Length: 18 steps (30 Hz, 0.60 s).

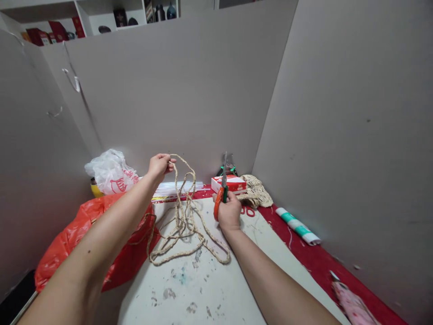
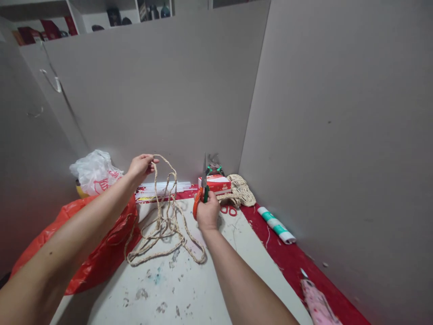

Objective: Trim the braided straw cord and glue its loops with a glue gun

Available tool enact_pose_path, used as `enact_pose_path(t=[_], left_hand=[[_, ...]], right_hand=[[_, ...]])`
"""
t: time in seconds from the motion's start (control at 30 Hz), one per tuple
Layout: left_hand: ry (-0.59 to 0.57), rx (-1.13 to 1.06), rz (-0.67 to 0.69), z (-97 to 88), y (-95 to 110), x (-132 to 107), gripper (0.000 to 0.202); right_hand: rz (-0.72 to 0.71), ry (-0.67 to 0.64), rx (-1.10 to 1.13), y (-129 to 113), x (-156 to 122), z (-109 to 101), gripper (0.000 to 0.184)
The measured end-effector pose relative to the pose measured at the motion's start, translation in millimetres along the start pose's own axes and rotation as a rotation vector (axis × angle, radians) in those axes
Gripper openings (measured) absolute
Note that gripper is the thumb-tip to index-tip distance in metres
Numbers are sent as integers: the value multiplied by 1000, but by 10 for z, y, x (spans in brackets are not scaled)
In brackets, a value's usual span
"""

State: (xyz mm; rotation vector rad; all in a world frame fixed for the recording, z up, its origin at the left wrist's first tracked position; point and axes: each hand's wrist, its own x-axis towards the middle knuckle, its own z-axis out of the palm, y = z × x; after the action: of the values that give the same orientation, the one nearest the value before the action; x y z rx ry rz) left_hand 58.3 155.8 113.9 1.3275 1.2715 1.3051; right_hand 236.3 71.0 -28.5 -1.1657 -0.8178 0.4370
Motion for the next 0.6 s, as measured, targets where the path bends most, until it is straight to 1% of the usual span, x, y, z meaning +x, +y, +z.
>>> enact_pose_path(t=[0.07,0.17,0.23,0.33,0.43,0.5,0.53,0.6], left_hand=[[-6,-54,40,45,125,-4,31],[-12,-110,102,102,291,-18,16],[-23,-127,142,126,382,-34,11],[-83,-96,177,125,456,-66,21],[-156,31,169,67,412,-101,43],[-162,141,156,-7,319,-121,53],[-155,194,151,-53,262,-130,54],[-155,286,135,-161,148,-149,47]], right_hand=[[2,-1,2,9,1,-4,22],[4,1,1,32,6,-13,22],[4,12,-7,50,13,-19,23],[1,24,-20,56,21,-25,23],[3,20,-27,28,20,-29,22],[9,19,-28,5,19,-32,22],[11,19,-29,-4,20,-33,22],[14,19,-34,-10,21,-37,23]])
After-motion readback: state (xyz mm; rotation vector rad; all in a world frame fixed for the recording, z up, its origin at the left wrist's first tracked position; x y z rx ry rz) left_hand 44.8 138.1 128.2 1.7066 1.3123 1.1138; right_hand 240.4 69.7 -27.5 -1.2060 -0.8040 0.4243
